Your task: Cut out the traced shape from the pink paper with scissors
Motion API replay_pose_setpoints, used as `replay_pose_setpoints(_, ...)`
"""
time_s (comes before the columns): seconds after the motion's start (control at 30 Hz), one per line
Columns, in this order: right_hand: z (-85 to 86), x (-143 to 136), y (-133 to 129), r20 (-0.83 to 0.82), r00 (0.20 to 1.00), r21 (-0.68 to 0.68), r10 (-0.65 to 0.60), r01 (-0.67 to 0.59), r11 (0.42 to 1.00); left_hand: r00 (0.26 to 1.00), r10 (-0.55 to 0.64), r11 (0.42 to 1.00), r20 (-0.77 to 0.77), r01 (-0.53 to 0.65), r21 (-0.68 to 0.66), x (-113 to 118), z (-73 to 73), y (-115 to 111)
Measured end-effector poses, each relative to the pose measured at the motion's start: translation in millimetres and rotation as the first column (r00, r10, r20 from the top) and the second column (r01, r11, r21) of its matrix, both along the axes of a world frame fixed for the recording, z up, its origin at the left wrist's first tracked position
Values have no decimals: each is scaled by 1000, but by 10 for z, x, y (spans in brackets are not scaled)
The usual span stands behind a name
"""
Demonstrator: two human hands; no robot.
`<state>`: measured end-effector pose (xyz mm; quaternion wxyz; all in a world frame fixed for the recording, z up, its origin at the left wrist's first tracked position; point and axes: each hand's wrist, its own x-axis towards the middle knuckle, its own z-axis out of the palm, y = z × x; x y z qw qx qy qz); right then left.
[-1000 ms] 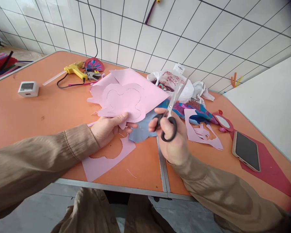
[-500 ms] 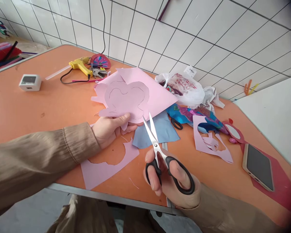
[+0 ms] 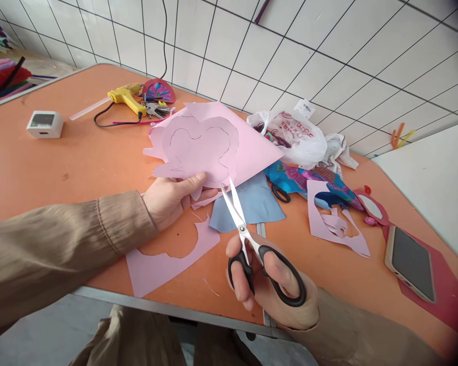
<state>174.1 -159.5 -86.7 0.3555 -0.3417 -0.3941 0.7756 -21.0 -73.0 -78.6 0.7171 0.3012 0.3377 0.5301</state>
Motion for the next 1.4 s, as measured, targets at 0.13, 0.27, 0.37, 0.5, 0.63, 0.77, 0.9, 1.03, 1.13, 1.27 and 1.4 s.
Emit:
replay_pose_setpoints(0.13, 2, 4, -8, 4, 1000, 10, -5, 5, 1000, 1000, -17, 1000, 12, 17, 25, -5, -20, -1)
replay_pose_setpoints(0.27, -3, -1, -20, -9, 1000, -1, 2, -2, 1000, 1000, -19, 999, -13, 19, 51, -12, -30, -1)
replay_pose_setpoints(0.37, 0, -7, -10, -24, 1000, 0, 15, -15, 1000, 999, -29, 997, -33, 31, 72, -12, -20, 0)
replay_pose_setpoints(0.5, 0, -8, 4, -19, 1000, -2, 11, -11, 1000, 1000, -26, 999, -13, 27, 33, -6, -4, 2)
replay_pose_setpoints(0.63, 1, -6, 2, 0, 1000, -1, 5, -5, 1000, 1000, -9, 1000, -4, 9, -7, -1, 3, 3)
replay_pose_setpoints(0.77, 8, -10, 3, -3, 1000, 8, 4, -4, 1000, 1000, 2, 1000, -1, -2, -16, 2, 10, -2)
replay_pose_setpoints(0.9, 8, -7, 7, -16, 1000, 4, 5, -5, 1000, 1000, -1, 1000, -22, 1, 2, 4, 19, -8)
replay_pose_setpoints(1.03, 10, -3, 6, -6, 1000, 14, 9, -8, 1000, 999, 8, 1000, -44, -8, 18, -1, 18, -6)
replay_pose_setpoints(1.13, 18, -7, 6, 10, 1000, 7, 5, -5, 1000, 998, -3, 998, -66, 7, 70, -12, 1, 4)
replay_pose_setpoints(1.27, 17, 1, 10, -2, 1000, 2, 5, -5, 1000, 998, -4, 995, -69, 11, 97, -23, -25, 14)
replay_pose_setpoints(1.4, -8, 11, 11, -25, 1000, 20, 15, -14, 1000, 998, -6, 993, -68, 14, 117, -22, -36, 16)
